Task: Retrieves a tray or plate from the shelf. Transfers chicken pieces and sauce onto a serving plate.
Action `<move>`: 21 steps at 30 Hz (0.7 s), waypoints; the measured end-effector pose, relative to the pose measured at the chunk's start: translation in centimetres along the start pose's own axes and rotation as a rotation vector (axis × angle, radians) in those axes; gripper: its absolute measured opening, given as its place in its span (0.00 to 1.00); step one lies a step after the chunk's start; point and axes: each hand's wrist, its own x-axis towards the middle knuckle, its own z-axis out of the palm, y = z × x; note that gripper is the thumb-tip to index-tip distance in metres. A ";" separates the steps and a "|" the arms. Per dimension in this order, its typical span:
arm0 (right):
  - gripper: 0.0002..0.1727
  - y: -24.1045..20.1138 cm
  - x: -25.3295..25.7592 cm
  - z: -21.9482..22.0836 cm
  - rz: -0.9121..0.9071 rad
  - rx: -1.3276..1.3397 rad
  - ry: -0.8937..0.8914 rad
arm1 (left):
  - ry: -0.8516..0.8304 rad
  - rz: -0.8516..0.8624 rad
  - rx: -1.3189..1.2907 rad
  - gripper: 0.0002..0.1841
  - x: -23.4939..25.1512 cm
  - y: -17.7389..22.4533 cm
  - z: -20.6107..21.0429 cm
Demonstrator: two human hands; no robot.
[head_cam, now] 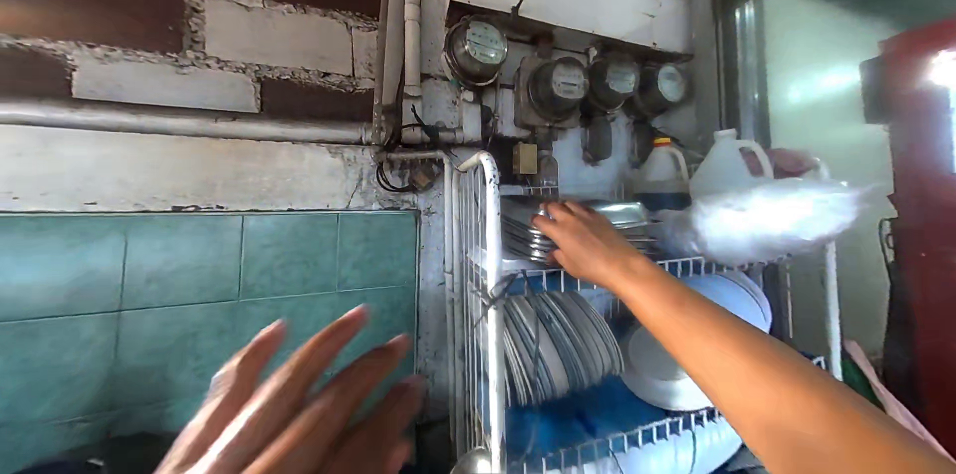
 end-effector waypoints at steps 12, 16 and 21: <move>0.13 2.7 -5.2 -6.4 0.054 -0.207 -0.179 | -0.180 0.442 0.173 0.53 27.9 -2.7 16.7; 0.17 2.3 -8.7 -8.3 0.015 -0.242 -0.339 | -0.331 0.475 0.060 0.57 30.4 -3.8 19.6; 0.20 0.9 -7.3 -9.9 0.200 -0.201 -0.689 | -0.363 0.323 -0.009 0.47 33.0 -4.1 16.8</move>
